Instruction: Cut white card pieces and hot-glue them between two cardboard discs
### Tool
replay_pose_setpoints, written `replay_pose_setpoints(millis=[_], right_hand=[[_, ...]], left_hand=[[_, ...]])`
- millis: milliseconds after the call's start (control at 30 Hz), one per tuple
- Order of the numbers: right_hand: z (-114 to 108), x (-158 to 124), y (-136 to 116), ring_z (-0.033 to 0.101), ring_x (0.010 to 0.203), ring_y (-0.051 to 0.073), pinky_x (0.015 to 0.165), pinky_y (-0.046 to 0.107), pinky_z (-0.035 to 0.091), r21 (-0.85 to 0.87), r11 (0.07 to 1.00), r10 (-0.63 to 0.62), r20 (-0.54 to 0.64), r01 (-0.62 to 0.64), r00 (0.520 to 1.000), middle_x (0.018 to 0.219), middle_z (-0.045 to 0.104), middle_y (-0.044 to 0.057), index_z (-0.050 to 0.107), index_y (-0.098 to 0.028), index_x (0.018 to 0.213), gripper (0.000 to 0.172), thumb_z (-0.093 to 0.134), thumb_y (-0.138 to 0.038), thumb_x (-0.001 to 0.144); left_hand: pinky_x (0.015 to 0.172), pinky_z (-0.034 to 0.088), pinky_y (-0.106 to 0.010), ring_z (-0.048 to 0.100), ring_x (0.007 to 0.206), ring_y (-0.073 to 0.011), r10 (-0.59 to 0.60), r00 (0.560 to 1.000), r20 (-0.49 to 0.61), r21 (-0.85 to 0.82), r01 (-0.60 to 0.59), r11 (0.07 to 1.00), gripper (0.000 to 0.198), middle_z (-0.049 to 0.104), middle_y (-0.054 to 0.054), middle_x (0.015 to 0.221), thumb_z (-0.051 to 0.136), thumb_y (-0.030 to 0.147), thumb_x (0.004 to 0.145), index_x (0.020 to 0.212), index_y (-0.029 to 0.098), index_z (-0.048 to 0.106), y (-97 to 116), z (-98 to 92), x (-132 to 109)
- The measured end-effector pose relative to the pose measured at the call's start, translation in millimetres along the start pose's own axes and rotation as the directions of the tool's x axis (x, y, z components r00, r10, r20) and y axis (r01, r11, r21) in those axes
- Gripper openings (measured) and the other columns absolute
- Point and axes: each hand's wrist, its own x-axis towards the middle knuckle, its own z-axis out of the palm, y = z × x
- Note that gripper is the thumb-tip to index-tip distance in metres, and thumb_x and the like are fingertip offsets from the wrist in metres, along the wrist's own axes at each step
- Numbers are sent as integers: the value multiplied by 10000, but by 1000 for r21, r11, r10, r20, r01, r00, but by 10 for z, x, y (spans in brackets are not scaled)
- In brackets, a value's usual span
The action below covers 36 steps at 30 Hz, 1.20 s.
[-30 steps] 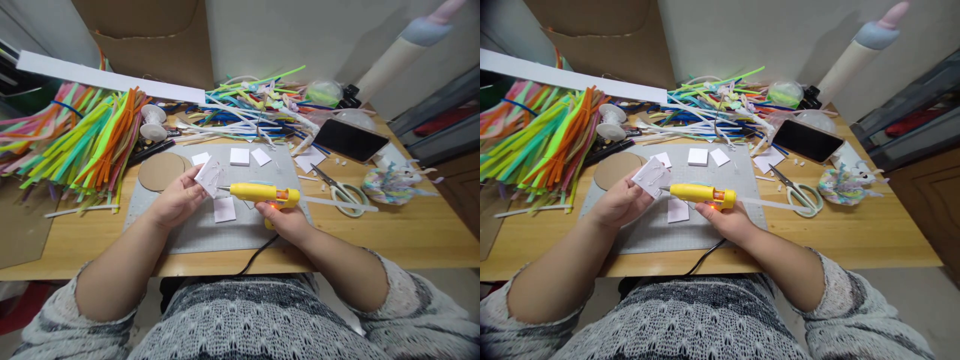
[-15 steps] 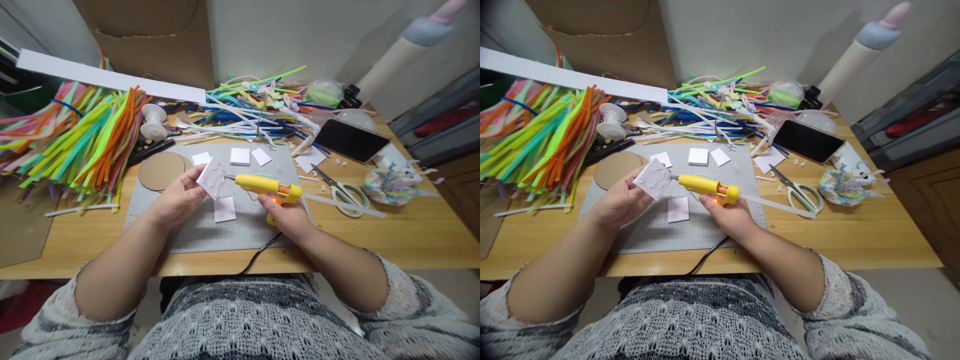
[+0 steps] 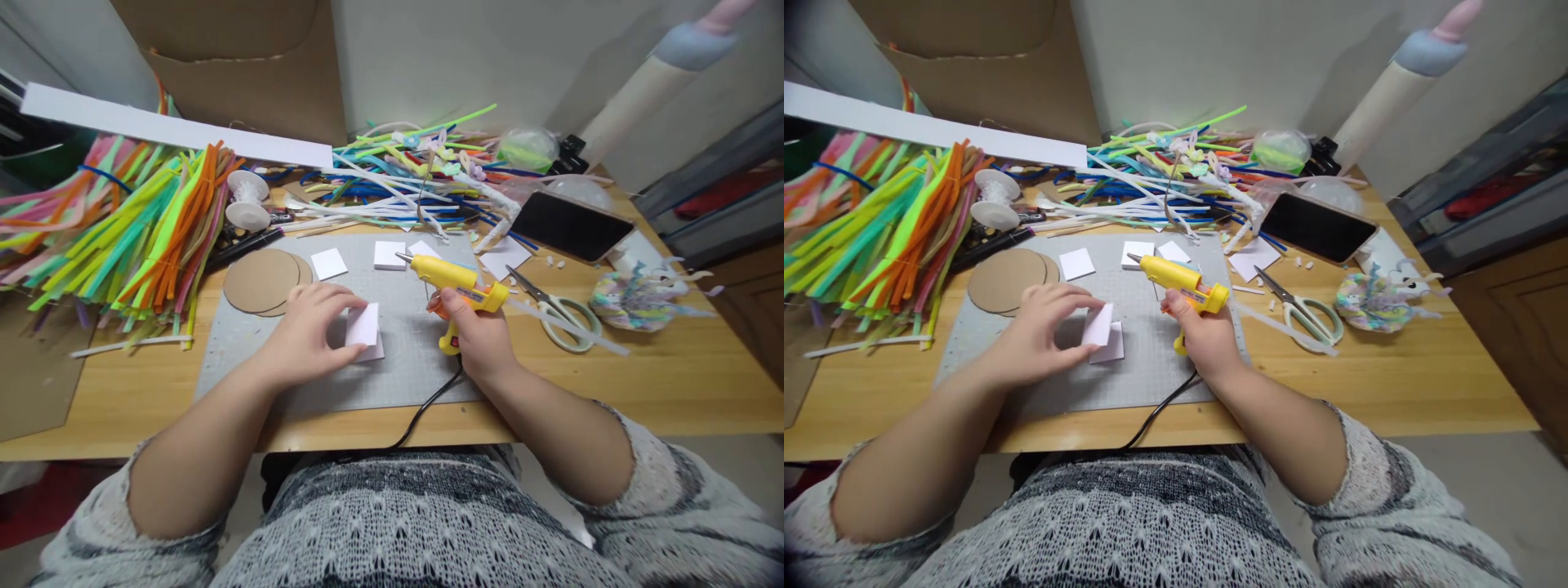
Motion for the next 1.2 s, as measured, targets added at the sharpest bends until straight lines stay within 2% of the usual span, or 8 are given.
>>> replay_pose_setpoints(millis=[100, 300, 667, 1200], right_hand=[[11, 8, 5, 630, 737, 163, 719, 326, 514, 20, 1000, 21, -4, -21, 1000, 743, 661, 24, 630, -198, 776, 308, 633, -506, 762], [19, -2, -10, 623, 738, 158, 721, 313, 507, 35, 998, 60, 23, -61, 998, 741, 655, 25, 636, -192, 753, 311, 652, -503, 742], [39, 8, 27, 631, 770, 169, 680, 290, 479, 86, 974, 209, 17, -210, 978, 756, 665, 20, 632, -190, 759, 346, 667, -531, 713], [29, 8, 23, 636, 777, 178, 608, 265, 457, 12, 978, 206, 30, -207, 978, 775, 679, 36, 637, -185, 769, 364, 632, -547, 729]], left_hand=[[908, 276, -460, 480, 1075, -286, -28, 1000, -1, 197, 28, 980, 424, 611, -59, 1106, 651, 474, 729, 1069, 230, 581, 119, 69, -5], [896, 262, -448, 464, 1034, -282, -70, 997, 32, 313, 56, 948, 394, 611, -54, 1040, 641, 505, 726, 976, 211, 561, 171, 130, -29], [892, 270, -444, 464, 1032, -278, -64, 993, 100, 316, 30, 948, 402, 601, -52, 1055, 639, 474, 728, 1016, 205, 562, 148, 198, -11], [912, 282, -462, 482, 1023, -290, -45, 992, 116, 300, 9, 954, 392, 607, -72, 1057, 636, 471, 722, 1003, 209, 560, 131, 220, -12]])
